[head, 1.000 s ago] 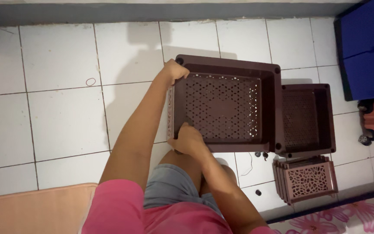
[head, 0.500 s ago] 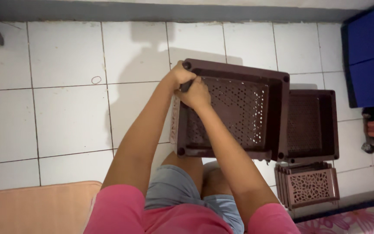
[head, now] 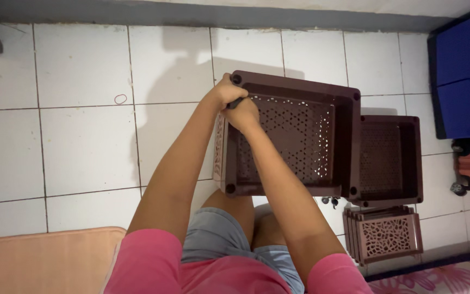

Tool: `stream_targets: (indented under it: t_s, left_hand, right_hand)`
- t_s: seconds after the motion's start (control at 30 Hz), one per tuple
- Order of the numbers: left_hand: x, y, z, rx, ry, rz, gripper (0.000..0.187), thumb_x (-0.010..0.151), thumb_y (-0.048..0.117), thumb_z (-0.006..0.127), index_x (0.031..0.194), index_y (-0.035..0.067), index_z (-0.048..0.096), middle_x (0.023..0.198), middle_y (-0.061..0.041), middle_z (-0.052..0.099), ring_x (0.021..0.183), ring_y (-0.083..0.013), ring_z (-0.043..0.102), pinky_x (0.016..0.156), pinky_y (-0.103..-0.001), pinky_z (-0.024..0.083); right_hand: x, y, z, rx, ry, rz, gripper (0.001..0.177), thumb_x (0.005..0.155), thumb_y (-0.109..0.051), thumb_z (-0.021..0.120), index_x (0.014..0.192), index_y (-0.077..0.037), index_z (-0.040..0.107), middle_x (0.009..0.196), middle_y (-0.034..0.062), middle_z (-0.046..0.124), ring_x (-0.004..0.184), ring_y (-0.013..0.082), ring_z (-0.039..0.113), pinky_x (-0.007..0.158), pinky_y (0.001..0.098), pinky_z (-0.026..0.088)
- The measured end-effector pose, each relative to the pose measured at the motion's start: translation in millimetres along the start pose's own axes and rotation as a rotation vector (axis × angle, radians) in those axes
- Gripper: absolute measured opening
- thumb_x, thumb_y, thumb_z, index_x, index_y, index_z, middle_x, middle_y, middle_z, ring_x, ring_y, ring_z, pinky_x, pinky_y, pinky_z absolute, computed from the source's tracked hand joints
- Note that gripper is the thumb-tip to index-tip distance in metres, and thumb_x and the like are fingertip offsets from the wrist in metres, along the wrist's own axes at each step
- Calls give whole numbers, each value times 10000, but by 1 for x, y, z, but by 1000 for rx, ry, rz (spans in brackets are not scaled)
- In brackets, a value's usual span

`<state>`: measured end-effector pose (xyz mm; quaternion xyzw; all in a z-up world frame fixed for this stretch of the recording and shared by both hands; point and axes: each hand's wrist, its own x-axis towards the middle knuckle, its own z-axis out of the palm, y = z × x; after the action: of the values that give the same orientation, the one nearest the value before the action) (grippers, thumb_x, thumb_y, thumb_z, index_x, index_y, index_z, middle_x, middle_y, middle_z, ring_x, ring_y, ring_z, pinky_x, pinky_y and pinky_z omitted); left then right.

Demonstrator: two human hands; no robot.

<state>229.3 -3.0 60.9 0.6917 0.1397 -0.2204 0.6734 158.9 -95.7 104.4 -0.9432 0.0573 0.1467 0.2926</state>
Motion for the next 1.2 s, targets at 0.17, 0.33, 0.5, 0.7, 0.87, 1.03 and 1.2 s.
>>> stream_targets:
  t_s: [0.17,0.33,0.5,0.7,0.87,1.03,1.2]
  left_hand:
    - [3,-7,0,51,91,108,771,651,49,734,1340,-97,419,1089,-255,662,948,-306,711,751,-372,615]
    - [12,-17,0,13,151,147,794,592,12,718,1326,-88,432,1038,-235,668,884,-302,695,684,-364,589]
    - [14,-21,-6,64,149,133,783,605,16,734,1325,-116,456,1031,-240,660,891,-312,663,658,-391,547]
    - [13,-22,-13,-117,95,121,826,585,-60,690,1360,-65,405,1094,-213,635,927,-296,671,672,-386,599]
    - [8,-21,-20,-59,103,131,773,628,-80,704,1356,-73,446,1116,-202,643,952,-297,669,710,-380,594]
    - [0,-11,-22,7,121,41,738,650,-77,674,1350,-22,444,1099,-169,632,962,-277,661,730,-376,586]
    - [-7,-9,-23,17,84,65,628,677,-68,662,1286,-45,510,1098,-178,634,958,-281,653,726,-368,571]
  right_hand:
    - [-15,-10,-5,63,35,104,559,746,-453,782,1105,-30,721,1078,200,751,1019,358,728,847,455,566]
    - [-30,24,-42,86,92,-212,754,747,-466,854,1284,-9,588,1242,233,677,1162,366,669,965,444,530]
    - [-2,100,-126,-190,650,-46,765,750,-387,884,1325,-6,552,1328,231,595,1238,445,519,970,598,411]
    - [29,206,-200,8,340,375,739,734,-367,890,1300,7,595,1273,202,646,1190,345,609,1019,534,457]
    - [51,258,-203,442,61,494,556,787,-298,856,1220,17,703,1154,181,740,1039,300,705,933,412,537]
    - [72,282,-195,386,79,323,499,701,-158,852,1149,12,713,1097,160,762,985,276,734,901,381,562]
    - [87,304,-191,290,38,242,437,715,-101,789,1119,53,723,1040,182,759,924,299,730,808,405,582]
